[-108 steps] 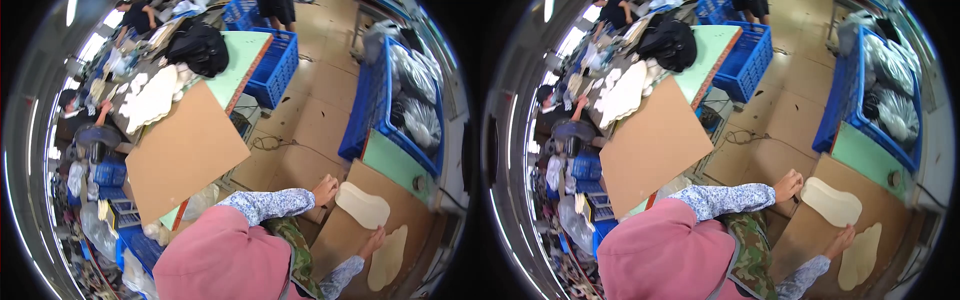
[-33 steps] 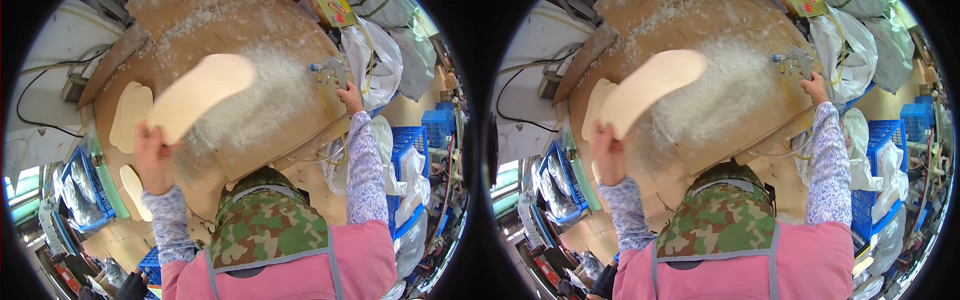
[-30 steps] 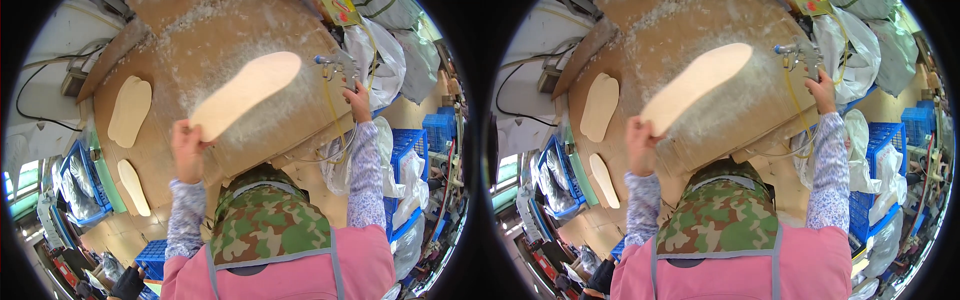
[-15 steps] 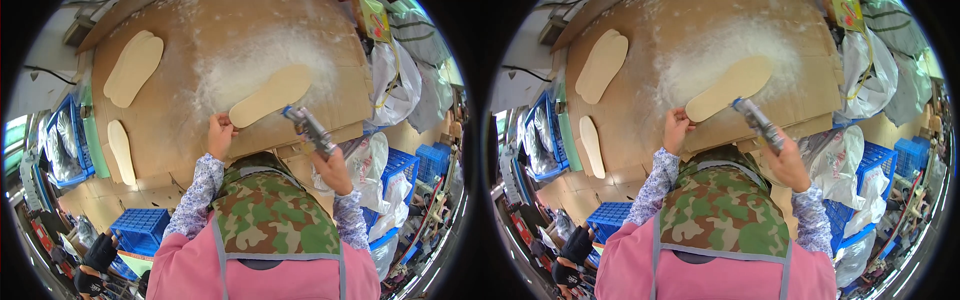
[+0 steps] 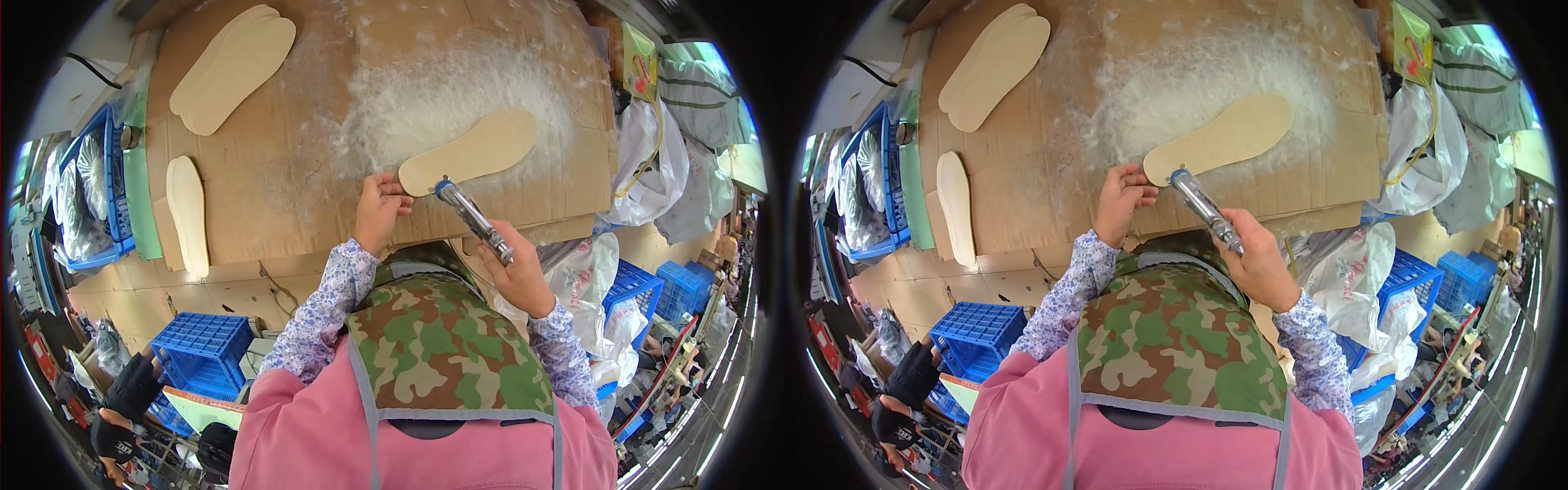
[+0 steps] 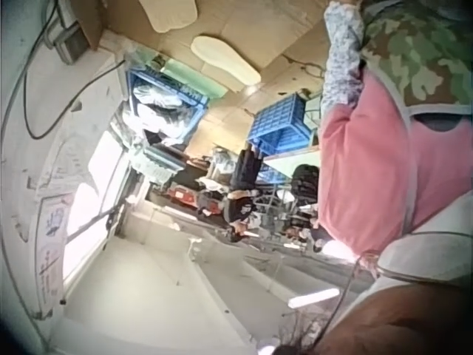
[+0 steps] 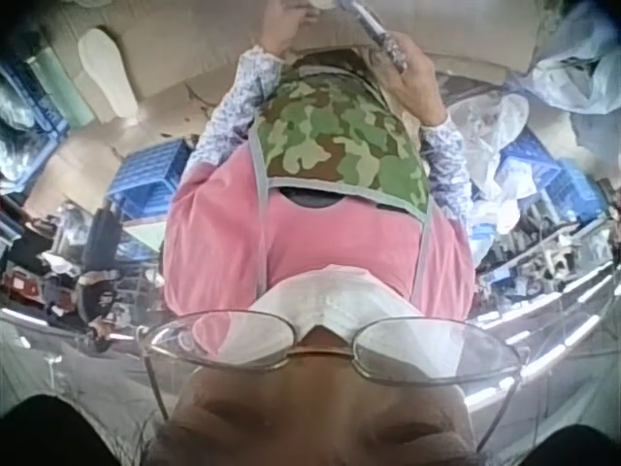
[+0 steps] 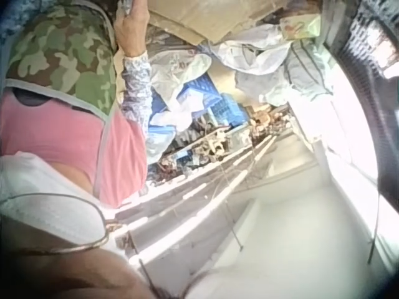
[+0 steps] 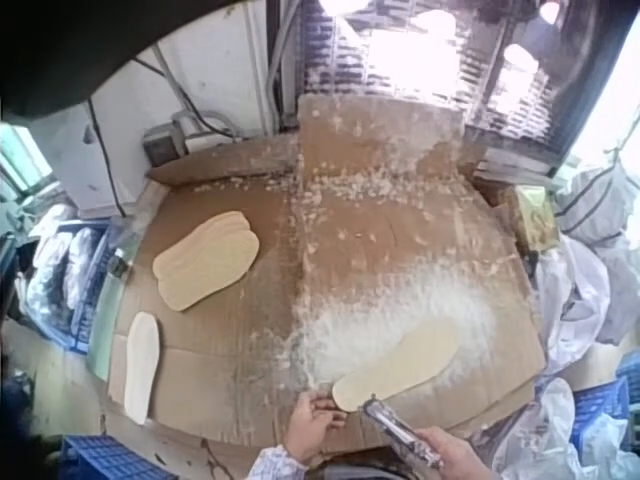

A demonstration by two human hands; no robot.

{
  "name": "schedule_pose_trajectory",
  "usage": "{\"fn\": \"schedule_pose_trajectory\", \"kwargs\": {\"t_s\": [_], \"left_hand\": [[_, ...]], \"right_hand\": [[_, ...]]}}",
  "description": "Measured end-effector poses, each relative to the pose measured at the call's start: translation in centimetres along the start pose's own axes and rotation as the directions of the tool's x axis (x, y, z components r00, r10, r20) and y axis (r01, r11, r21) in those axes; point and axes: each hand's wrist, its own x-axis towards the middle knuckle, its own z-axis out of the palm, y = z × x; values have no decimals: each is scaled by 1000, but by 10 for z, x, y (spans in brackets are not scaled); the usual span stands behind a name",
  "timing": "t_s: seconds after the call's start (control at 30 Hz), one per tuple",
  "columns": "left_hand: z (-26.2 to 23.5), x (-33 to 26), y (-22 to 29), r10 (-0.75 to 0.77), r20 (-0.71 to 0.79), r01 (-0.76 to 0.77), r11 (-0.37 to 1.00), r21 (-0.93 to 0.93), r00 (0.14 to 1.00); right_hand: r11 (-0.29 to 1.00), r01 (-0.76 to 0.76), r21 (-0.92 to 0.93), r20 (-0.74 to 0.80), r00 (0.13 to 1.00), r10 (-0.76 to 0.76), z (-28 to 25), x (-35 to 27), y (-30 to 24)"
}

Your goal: The person is using a spray gun to apply glue to shoe insoles and then stacking them.

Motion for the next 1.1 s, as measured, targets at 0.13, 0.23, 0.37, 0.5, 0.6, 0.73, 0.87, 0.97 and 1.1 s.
{"fn": "schedule_pose_trajectory", "kwargs": {"t_s": [0.13,0.23,0.37,0.5,0.6,0.73,0.87,0.97,1.1], "left_hand": [[0,0,-2,-5,17,4,1000,13,1000],[2,1,-1,33,12,-33,999,31,999],[3,-1,4,36,29,-39,995,95,999],[4,-2,3,48,29,-51,993,108,998],[3,-1,1,55,35,-59,993,104,998],[3,-2,0,38,18,-40,992,116,999],[5,-3,5,24,12,-26,991,131,1000],[2,-3,1,34,24,-37,991,130,999],[1,-2,1,45,28,-49,990,136,999]], "right_hand": [[1000,-24,-20,-69,997,23,-10,3,9],[999,-36,-30,-121,992,32,-22,6,14],[994,-31,-104,-191,981,10,-38,11,18],[990,-28,-137,-263,965,-9,-53,14,32],[989,1,-149,-328,943,-50,-64,16,40],[984,-36,-177,-411,911,-41,-77,19,49],[984,-33,-178,-491,869,-60,-82,17,64],[988,-72,-134,-531,848,-10,-82,11,69],[985,-78,-154,-493,870,-8,-76,-1,67]]}}
